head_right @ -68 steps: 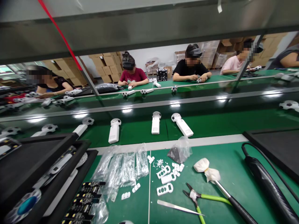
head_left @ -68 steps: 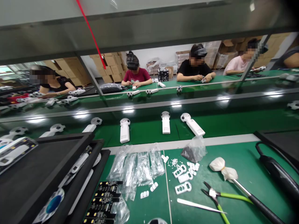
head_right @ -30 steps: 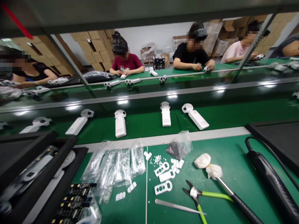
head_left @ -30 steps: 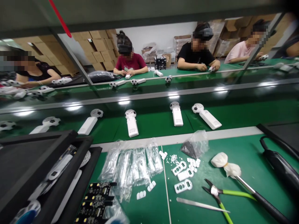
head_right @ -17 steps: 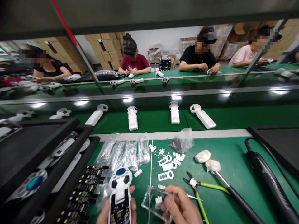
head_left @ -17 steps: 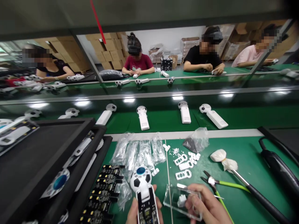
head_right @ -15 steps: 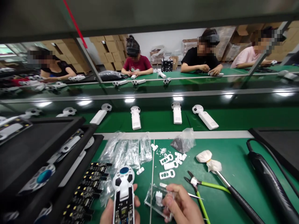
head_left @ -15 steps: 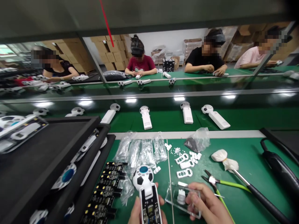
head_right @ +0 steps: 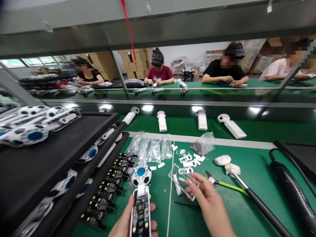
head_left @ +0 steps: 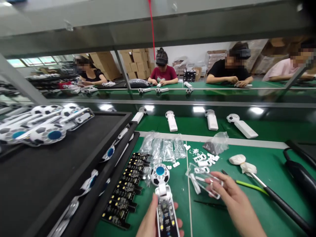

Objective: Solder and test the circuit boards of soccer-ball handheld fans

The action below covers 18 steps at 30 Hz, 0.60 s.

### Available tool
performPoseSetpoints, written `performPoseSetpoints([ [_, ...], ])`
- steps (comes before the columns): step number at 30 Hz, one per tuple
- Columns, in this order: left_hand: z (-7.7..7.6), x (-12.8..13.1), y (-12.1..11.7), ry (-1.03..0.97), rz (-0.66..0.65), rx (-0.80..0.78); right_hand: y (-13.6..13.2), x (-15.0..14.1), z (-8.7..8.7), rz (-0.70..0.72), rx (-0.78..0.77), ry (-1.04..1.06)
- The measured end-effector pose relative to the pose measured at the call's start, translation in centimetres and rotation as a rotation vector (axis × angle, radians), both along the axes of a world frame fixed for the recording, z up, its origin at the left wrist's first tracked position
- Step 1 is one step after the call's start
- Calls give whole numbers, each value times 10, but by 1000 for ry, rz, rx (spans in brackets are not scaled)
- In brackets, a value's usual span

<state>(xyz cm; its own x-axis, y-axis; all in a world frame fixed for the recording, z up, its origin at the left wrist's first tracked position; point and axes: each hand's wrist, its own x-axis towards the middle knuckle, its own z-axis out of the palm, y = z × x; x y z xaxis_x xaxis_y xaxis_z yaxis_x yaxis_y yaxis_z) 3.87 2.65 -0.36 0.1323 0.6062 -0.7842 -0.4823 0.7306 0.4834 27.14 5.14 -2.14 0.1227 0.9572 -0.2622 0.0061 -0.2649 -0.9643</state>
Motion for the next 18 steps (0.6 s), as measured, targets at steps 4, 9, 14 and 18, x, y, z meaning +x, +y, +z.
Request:
performPoseSetpoints([
  [4,-10,2,-4,-128,-50,178,-17,21,-3,-61,-42,-108],
  [9,-18,5,-10,-217,-38,470,-37,44,-32,29,-65,-77],
  [14,-22,3,-16,-219,-119,570,-49,45,-44,34,-27,-36],
  [18,-27,0,-17,-188,-207,662,-57,36,-40,-20,35,-30],
])
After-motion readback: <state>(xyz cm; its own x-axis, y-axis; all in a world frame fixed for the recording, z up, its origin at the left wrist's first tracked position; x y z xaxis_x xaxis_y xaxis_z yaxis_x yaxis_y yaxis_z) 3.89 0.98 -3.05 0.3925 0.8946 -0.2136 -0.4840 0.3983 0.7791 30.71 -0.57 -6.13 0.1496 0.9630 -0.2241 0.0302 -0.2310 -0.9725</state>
